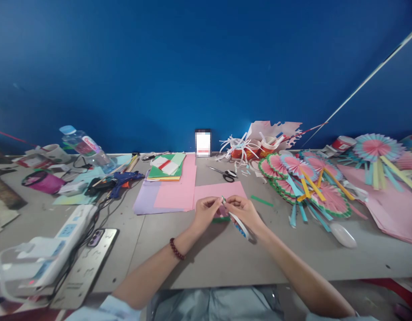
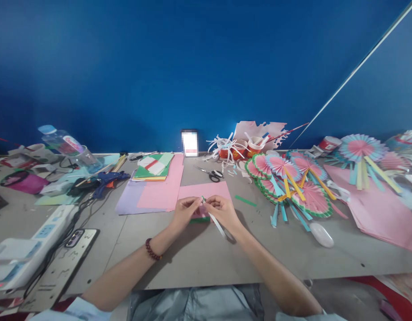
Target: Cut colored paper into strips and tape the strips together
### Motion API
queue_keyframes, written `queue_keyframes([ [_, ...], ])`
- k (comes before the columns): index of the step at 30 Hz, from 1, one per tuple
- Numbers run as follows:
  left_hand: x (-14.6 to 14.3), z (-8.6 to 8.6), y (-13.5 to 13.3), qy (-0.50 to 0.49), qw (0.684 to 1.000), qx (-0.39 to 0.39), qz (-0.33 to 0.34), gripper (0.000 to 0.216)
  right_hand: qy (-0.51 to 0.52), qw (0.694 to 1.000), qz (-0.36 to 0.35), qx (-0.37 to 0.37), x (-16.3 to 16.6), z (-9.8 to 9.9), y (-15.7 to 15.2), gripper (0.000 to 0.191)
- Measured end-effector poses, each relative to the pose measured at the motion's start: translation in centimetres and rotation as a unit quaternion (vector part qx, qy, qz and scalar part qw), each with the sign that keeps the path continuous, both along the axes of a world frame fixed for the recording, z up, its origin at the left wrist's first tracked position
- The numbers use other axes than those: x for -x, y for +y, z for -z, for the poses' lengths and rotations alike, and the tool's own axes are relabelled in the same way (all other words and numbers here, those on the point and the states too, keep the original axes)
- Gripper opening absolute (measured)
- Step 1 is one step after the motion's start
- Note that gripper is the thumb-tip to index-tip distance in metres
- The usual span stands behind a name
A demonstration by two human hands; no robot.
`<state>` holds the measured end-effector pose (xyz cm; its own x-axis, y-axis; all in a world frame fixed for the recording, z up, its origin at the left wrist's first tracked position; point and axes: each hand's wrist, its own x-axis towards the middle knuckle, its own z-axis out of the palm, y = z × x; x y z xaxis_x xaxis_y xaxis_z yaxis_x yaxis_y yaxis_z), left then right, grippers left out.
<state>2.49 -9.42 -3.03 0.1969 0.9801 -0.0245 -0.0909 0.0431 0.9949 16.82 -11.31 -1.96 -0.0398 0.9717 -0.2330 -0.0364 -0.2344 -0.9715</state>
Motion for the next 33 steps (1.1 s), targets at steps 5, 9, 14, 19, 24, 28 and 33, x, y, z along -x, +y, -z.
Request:
queue_keyframes([
  [5, -0.05, -0.15, -0.16, -0.002, 1.000, 0.004, -0.009, 0.044, 0.000, 1.000, -0.002, 0.008, 0.00, 0.06, 0.01, 0.031],
  [9, -0.12, -0.02, -0.26, 0.001, 1.000, 0.019, -0.014, 0.048, 0.001, 1.000, -0.003, 0.012, -0.05, 0.19, 0.00, 0.030],
  [14, -0.12, 0.15, -0.21, 0.007, 1.000, 0.022, -0.008, 0.050, -0.005, 1.000, -0.008, 0.020, -0.07, 0.21, -0.02, 0.030],
  [19, 0.01, 0.08, 0.00, 0.017, 1.000, 0.003, -0.023, 0.051, -0.008, 1.000, -0.002, 0.029, -0.18, 0.09, 0.03, 0.031],
  [24, 0.06, 0.10, 0.13, 0.019, 0.999, 0.009, -0.024, 0.049, -0.012, 0.999, -0.026, 0.020, -0.44, 0.31, 0.11, 0.032],
  [28, 0.02, 0.13, 0.11, 0.014, 1.000, 0.016, -0.021, 0.050, -0.012, 0.999, -0.029, 0.011, -0.39, 0.18, 0.04, 0.033],
  [33, 0.02, -0.18, 0.07, 0.004, 0.999, 0.034, -0.030, 0.049, -0.013, 0.999, -0.030, 0.008, -0.31, -0.02, 0.04, 0.031],
])
